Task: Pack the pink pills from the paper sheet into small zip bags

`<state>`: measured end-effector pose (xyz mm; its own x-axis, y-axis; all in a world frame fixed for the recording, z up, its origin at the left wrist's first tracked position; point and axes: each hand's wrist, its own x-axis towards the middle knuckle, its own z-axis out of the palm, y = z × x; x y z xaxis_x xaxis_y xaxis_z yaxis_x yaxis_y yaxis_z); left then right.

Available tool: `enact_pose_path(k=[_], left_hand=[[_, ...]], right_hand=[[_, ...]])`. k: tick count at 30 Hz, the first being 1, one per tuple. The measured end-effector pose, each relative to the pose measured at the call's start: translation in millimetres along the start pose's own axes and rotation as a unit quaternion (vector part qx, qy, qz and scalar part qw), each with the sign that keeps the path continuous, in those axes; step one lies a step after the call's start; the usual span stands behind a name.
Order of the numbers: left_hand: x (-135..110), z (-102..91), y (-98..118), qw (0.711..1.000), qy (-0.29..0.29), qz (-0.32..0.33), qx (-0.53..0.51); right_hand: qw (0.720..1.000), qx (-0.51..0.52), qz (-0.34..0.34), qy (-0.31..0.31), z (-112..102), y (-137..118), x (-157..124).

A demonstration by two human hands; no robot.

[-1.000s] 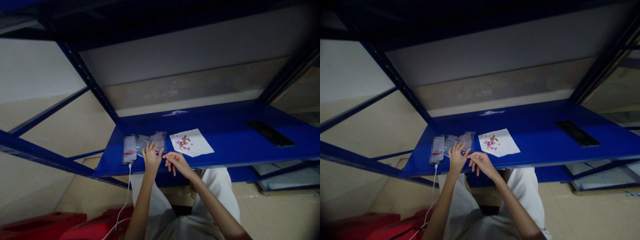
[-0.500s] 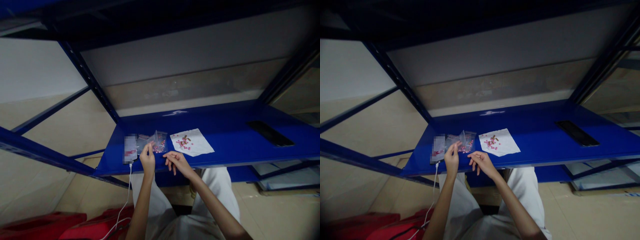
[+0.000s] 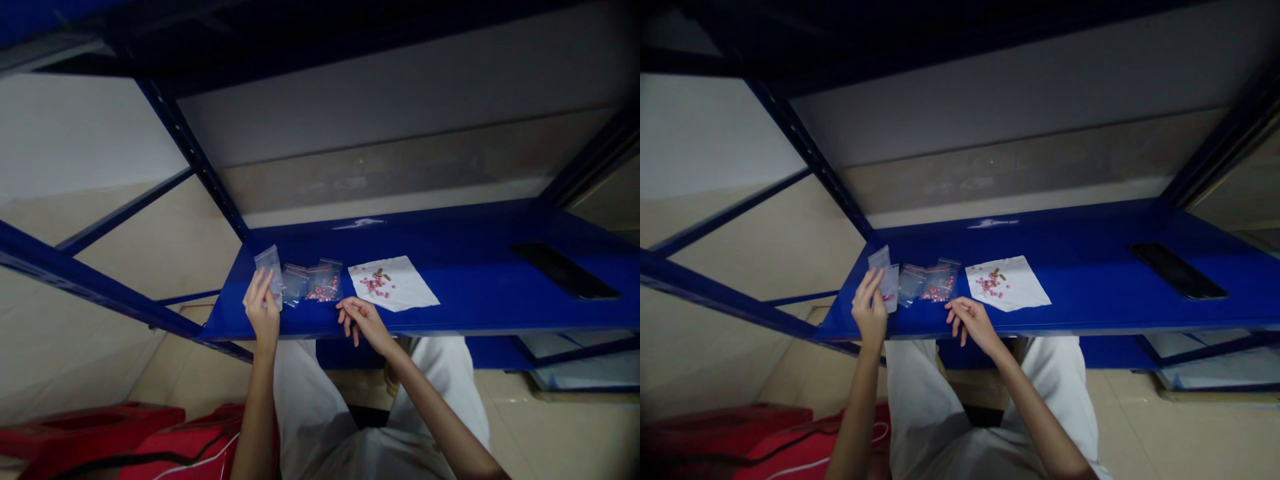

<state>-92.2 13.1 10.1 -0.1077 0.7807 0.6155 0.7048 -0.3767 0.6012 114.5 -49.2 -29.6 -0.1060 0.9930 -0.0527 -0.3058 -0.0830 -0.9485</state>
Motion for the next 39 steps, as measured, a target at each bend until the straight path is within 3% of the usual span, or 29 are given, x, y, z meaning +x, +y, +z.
enact_pose_path(k=[4,6,11,16,23,25,27,30,39], left_hand=[[-0.3,6.3,-23.4,0.957,-0.23,0.101,0.143],[-4.0,8.1,-24.9,0.942,-0.267,0.122,0.165],[-8.6,4.9,-19.9,0.929,-0.282,0.181,0.16],[-14.2,15.5,-23.2,0.914,-0.316,0.198,0.156],[-11.5,34.2,8.0,0.953,-0.219,0.162,0.135],[-6.4,44.5,18.7,0.947,-0.244,0.177,0.109],[-2.5,56.6,25.9,0.927,-0.31,0.194,0.086],[-0.9,71.0,31.3,0.912,-0.364,0.172,0.081],[0.8,73.7,37.6,0.93,-0.336,0.137,0.061]], right_hand=[[1.0,-0.005,0.004,0.001,0.4,-0.7,-0.4],[1.0,-0.003,0.008,-0.001,0.9,-1.0,-0.4],[1.0,0.0,0.006,-0.008,1.5,-0.3,0.5],[1.0,0.003,0.005,-0.009,0.7,1.3,1.3],[1.0,0.006,0.004,-0.017,-0.9,2.6,2.4],[1.0,0.005,0.002,-0.019,-0.5,1.9,2.4],[1.0,0.003,0.0,-0.018,0.1,1.2,2.1],[1.0,0.003,-0.008,-0.014,0.9,0.3,1.2],[1.0,-0.002,-0.011,-0.019,-0.2,1.0,0.7]])
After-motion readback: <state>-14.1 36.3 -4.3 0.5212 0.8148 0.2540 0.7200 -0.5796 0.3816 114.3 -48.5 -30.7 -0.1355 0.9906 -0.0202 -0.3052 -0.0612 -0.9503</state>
